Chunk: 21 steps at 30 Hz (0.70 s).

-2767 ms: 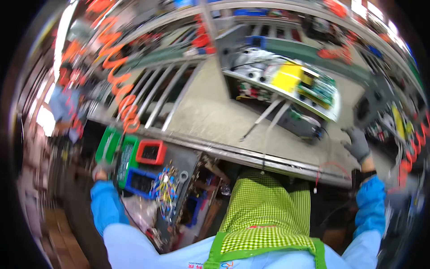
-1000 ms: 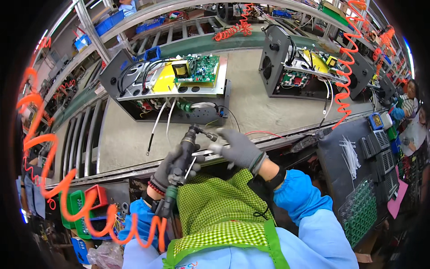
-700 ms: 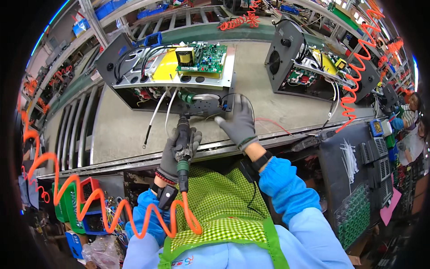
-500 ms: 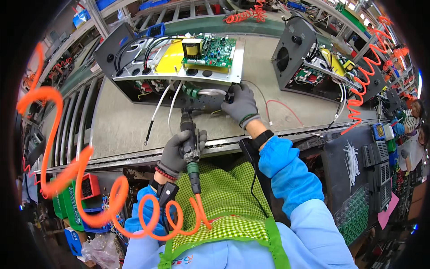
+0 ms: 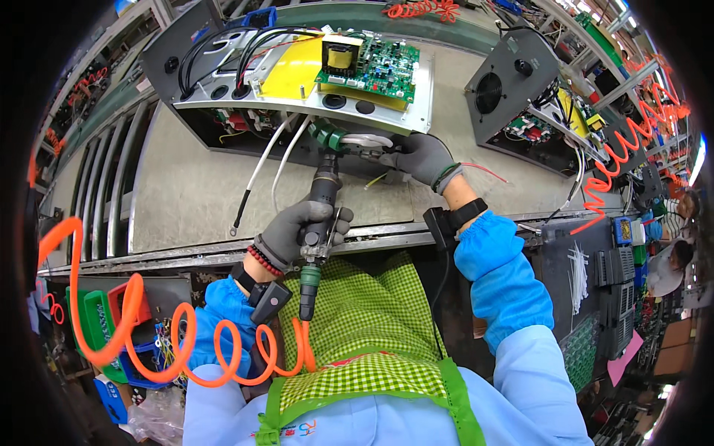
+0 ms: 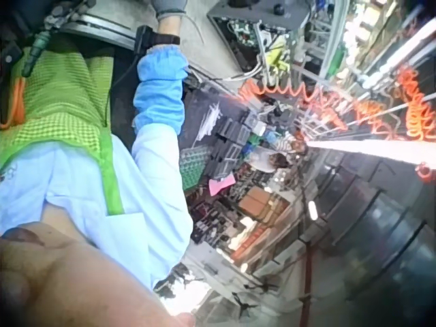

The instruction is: Assembling internal components, wiring, and circuit boards into an electronic inverter casing on a factory assembly line.

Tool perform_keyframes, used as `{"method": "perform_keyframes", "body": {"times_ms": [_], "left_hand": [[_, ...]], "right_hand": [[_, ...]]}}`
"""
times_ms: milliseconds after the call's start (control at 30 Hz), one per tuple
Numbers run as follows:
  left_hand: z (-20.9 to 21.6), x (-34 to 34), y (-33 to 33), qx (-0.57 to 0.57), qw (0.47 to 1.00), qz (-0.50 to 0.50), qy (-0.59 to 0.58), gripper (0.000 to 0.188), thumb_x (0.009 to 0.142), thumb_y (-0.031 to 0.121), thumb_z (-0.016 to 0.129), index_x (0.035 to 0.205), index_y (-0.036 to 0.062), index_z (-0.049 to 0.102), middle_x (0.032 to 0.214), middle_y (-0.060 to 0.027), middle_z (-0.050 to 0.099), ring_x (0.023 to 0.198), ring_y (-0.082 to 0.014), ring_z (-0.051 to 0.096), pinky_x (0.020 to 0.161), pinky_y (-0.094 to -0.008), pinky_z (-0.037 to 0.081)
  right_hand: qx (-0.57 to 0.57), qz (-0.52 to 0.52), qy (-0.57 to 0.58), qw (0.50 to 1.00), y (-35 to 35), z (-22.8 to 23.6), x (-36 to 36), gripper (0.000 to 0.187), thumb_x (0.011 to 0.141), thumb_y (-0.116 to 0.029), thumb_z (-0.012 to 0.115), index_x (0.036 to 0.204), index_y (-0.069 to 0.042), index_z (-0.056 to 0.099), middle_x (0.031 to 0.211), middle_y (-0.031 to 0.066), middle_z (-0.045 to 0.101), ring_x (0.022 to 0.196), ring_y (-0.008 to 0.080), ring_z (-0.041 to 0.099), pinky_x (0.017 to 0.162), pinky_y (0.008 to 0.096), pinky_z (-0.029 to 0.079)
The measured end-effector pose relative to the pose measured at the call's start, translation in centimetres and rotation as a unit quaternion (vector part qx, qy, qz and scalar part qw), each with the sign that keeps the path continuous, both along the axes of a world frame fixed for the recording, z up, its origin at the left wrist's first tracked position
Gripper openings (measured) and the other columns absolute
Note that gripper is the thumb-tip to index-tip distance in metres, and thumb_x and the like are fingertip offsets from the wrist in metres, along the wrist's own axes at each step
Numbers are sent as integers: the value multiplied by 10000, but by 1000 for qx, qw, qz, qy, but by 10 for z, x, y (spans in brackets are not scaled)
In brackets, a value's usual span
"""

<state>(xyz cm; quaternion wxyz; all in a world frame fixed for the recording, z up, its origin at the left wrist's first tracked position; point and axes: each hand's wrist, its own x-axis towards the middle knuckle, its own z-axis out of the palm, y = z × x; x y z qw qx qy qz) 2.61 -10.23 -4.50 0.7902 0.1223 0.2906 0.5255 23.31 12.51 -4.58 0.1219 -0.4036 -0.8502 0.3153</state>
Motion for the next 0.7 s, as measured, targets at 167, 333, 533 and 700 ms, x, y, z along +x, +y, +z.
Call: {"method": "perform_keyframes", "body": {"times_ms": [167, 333, 533, 700], "left_hand": [[-6, -4, 10, 13, 998, -57, 25, 533, 873, 156, 569, 1364, 83, 376, 1046, -151, 617, 771, -212, 655, 648, -334, 577], [-13, -11, 16, -14, 999, -37, -27, 530, 869, 158, 572, 1359, 79, 386, 990, -143, 609, 765, -198, 657, 620, -324, 576], [-13, -15, 17, 41, 996, -71, 33, 545, 848, 144, 605, 1339, 68, 382, 961, -124, 614, 765, -198, 658, 655, -334, 581], [-17, -8, 19, 9, 997, -79, 27, 560, 843, 141, 617, 1343, 73, 372, 956, -134, 626, 763, -211, 662, 654, -352, 578]], "right_hand": [[-61, 10, 80, 995, 5, -4, 5, 415, 815, -362, 765, 1070, -43, 692, 820, 55, 690, 663, 132, 617, 662, 317, 510], [-88, 6, 121, 989, 0, -1, 2, 360, 843, -294, 752, 1079, -29, 686, 794, 34, 680, 622, 89, 603, 576, 262, 491], [-98, 7, 147, 984, -7, 1, -2, 307, 866, -272, 731, 1032, -16, 697, 734, 22, 657, 574, 81, 575, 520, 247, 464], [-92, -37, 102, 990, -15, 5, -3, 301, 884, -279, 709, 1012, -6, 705, 709, 24, 643, 544, 82, 553, 503, 245, 448]]}}
